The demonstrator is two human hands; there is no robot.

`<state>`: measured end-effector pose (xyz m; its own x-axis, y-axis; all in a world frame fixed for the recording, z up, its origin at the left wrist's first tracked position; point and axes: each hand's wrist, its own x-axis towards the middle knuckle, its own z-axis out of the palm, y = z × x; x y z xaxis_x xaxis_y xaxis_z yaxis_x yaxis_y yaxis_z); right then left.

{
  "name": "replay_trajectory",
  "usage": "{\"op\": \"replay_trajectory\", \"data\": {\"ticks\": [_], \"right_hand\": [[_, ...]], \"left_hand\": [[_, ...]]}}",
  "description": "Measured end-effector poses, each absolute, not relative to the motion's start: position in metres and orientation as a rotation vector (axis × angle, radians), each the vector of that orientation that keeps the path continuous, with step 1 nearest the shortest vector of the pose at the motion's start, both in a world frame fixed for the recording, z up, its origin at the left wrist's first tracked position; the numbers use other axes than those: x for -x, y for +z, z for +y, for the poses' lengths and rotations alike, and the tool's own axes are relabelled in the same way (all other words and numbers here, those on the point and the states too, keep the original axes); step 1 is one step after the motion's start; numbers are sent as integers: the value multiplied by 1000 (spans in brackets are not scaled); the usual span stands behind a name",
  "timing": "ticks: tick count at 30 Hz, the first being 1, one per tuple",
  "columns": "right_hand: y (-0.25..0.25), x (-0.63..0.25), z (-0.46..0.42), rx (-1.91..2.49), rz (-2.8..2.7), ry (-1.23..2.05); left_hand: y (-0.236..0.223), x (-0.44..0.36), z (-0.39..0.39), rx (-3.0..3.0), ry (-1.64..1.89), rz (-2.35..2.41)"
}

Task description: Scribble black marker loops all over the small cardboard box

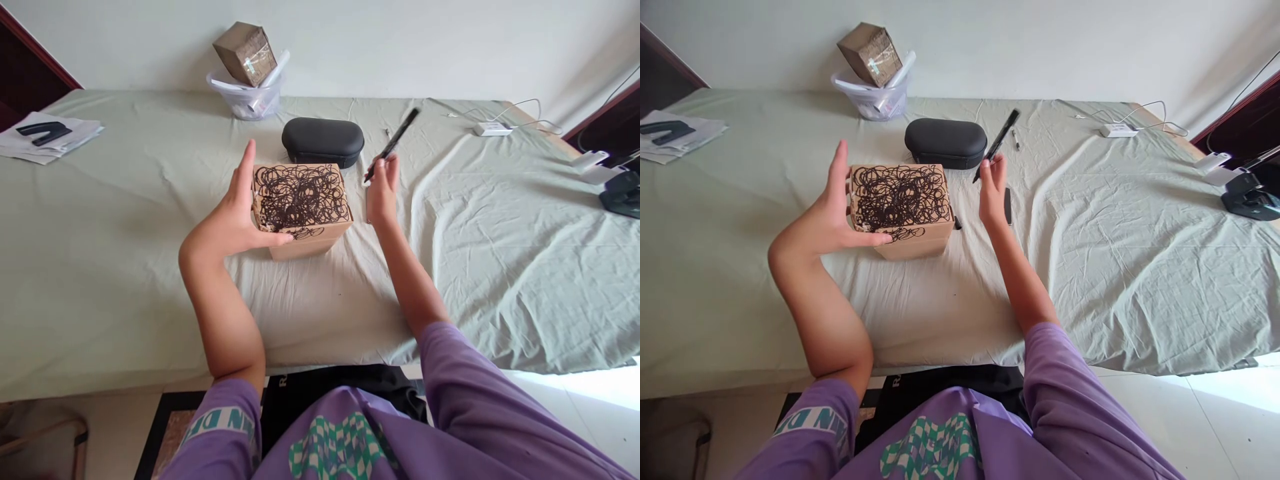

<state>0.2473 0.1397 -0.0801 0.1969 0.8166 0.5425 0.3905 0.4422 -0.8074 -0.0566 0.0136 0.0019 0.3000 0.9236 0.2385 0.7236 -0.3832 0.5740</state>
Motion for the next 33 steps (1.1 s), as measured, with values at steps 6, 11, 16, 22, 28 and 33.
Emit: {"op": "replay_trajectory", "data": {"ticks": [6,11,16,22,28,33], "right_hand": [[-15,-239,69,617,-1306,459],[-1,-228,24,641,-1510,604],[-6,-233,27,731,-1693,617],[-7,-233,32,627,-1756,610],[1,-232,27,632,-1924,461],[8,-232,24,674,-2011,469]], "left_hand": [[18,19,-11,-2341,746,1420],[22,-7,-28,-2501,714,1357],[23,-9,-29,-2475,706,1354],[22,-7,-25,-2409,705,1366],[17,-5,-24,-2343,718,1343],[16,-3,-24,-2438,741,1331]]}}
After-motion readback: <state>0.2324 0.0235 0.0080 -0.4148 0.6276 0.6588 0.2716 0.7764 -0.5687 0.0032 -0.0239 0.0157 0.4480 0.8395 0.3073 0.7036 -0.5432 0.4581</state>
